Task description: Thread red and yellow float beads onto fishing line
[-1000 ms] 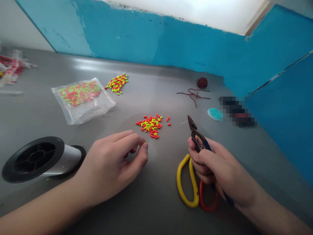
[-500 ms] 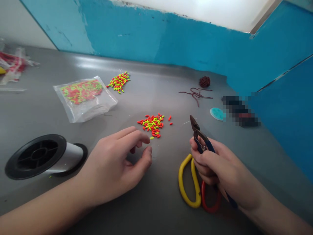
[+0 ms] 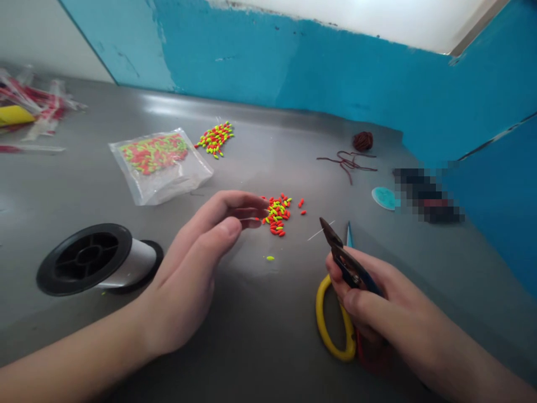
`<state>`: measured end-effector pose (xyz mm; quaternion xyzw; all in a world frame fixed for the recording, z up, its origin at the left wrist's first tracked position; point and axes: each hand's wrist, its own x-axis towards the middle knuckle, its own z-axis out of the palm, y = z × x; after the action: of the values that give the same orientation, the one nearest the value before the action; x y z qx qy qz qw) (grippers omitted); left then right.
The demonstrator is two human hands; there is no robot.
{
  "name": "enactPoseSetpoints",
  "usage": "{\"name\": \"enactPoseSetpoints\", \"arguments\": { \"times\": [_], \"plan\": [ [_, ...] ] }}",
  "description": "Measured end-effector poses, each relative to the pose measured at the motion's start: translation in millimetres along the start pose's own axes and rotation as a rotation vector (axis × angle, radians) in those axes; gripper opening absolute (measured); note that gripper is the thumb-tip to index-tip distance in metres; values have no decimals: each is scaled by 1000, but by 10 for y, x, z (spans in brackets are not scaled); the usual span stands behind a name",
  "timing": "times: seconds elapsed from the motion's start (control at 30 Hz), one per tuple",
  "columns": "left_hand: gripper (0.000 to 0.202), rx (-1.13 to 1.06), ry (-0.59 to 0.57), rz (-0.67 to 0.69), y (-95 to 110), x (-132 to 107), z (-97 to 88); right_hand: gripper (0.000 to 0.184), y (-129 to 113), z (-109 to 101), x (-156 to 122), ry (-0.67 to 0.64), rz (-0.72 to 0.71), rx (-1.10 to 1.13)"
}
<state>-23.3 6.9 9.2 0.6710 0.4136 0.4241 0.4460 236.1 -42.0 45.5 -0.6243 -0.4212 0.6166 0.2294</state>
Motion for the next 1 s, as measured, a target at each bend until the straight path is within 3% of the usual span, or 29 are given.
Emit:
{"name": "enactPoseSetpoints", "arguments": {
  "times": [0.1, 0.17, 0.27, 0.47, 0.6, 0.7, 0.83, 1.0],
  "plan": [
    [37, -430, -80, -168, -1, 46, 32, 9, -46, 57, -39, -25, -82, -23],
    [32, -508, -115, -238, 23, 49, 49, 7, -59, 88, -58, -56, -116, -27],
    [25, -530, -182, -313, 88, 22, 65, 10, -21, 103, -67, -119, -113, -52],
    [17, -596, -280, -437, 168, -6, 90, 8, 97, 78, -46, 37, -233, -269],
    [12, -707, -366, -519, 148, 11, 98, 11, 110, 66, -50, -18, -204, -301],
    [6, -688, -390, -513, 134, 36, 96, 13, 134, 51, -61, -17, -220, -341],
    [12, -632, -409, -498, 141, 63, 89, 17, 191, 31, -66, -21, -214, -349],
    [19, -516, -411, -516, 152, 60, 88, 9, 158, 39, -52, -12, -244, -323]
  ]
}}
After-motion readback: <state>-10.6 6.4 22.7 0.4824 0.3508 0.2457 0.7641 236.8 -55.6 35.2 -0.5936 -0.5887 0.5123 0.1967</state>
